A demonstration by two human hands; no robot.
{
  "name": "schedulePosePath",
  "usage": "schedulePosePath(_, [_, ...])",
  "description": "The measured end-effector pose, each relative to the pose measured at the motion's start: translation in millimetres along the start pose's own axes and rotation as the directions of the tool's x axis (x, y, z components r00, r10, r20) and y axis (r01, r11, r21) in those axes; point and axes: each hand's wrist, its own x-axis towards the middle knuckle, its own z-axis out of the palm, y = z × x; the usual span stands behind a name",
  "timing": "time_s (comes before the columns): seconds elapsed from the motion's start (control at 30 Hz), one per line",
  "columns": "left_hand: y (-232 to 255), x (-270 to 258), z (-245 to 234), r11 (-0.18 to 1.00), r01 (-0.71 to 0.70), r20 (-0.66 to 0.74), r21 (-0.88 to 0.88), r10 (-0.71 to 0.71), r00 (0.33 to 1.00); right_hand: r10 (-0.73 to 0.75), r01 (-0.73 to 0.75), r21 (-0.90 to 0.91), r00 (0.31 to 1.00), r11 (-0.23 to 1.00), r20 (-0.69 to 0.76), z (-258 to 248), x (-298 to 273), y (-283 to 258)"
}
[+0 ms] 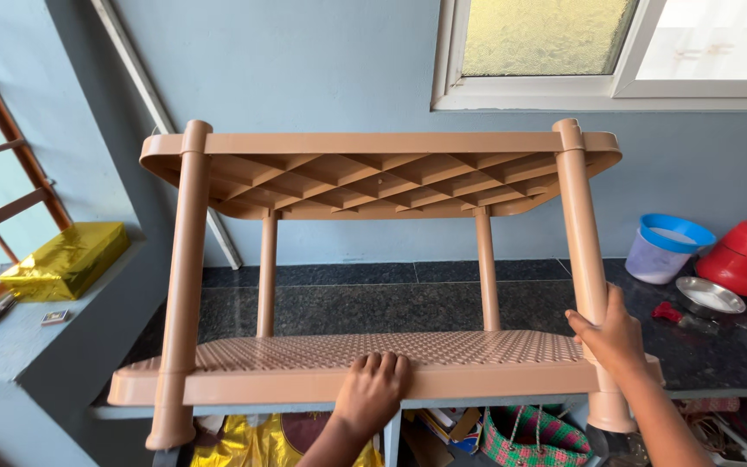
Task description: The person assembles a two-tier plastic rolling cart by inserting four legs into the base, attaching caster wheels, and flipping the unit upright. The cart is placed on a tiled floor next to a wall.
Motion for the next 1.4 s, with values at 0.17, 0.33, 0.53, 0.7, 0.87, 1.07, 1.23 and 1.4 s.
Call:
schedulePosePath(0.17, [1, 0, 7, 0.998, 0.021, -0.096, 0.063, -0.015, 0.995, -0.238, 0.173, -0.36, 0.96, 0.917, -0.146, -3, -21, -25])
schedulePosePath(0.33, [-1, 6, 7, 0.984, 0.047, -0.292, 0.174, 0.006, 0.956, -0.722, 0.703, -0.261, 0.691, 0.662, 0.033, 22, -75, -67])
schedulePosePath(0.53, [-6, 13, 2, 0.992, 0.052, -0.305, 0.118, -0.014, 0.952, -0.481, 0.707, -0.391, 0.695, 0.589, 0.534, 85, -110, -105])
schedulePosePath(0.7, [-5, 18, 3, 0.989, 0.054, -0.296, 0.135, -0.011, 0.955, -0.627, 0.708, -0.41, 0.703, 0.575, 0.336, 97, -108, -96])
schedulePosePath(0.87, [-4, 12, 6, 0.98, 0.05, -0.309, 0.191, 0.012, 0.951, -0.809, 0.745, -0.411, 0.587, 0.525, 0.032, 101, -119, -92])
schedulePosePath(1.07, [9, -16, 29, 0.979, 0.051, -0.411, 0.198, 0.036, 0.911, -0.804, 0.72, -0.453, 0.595, 0.526, 0.012, 103, -147, -74])
schedulePosePath(1.23, [32, -52, 69, 0.987, 0.003, -0.394, 0.162, 0.062, 0.917, -0.86, 0.771, -0.428, 0.509, 0.471, -0.03, 116, -176, -37])
schedulePosePath(1.4, [34, -53, 115, 0.993, -0.029, -0.371, 0.115, 0.07, 0.926, -0.791, 0.778, -0.372, 0.591, 0.507, 0.159, 139, -170, -9])
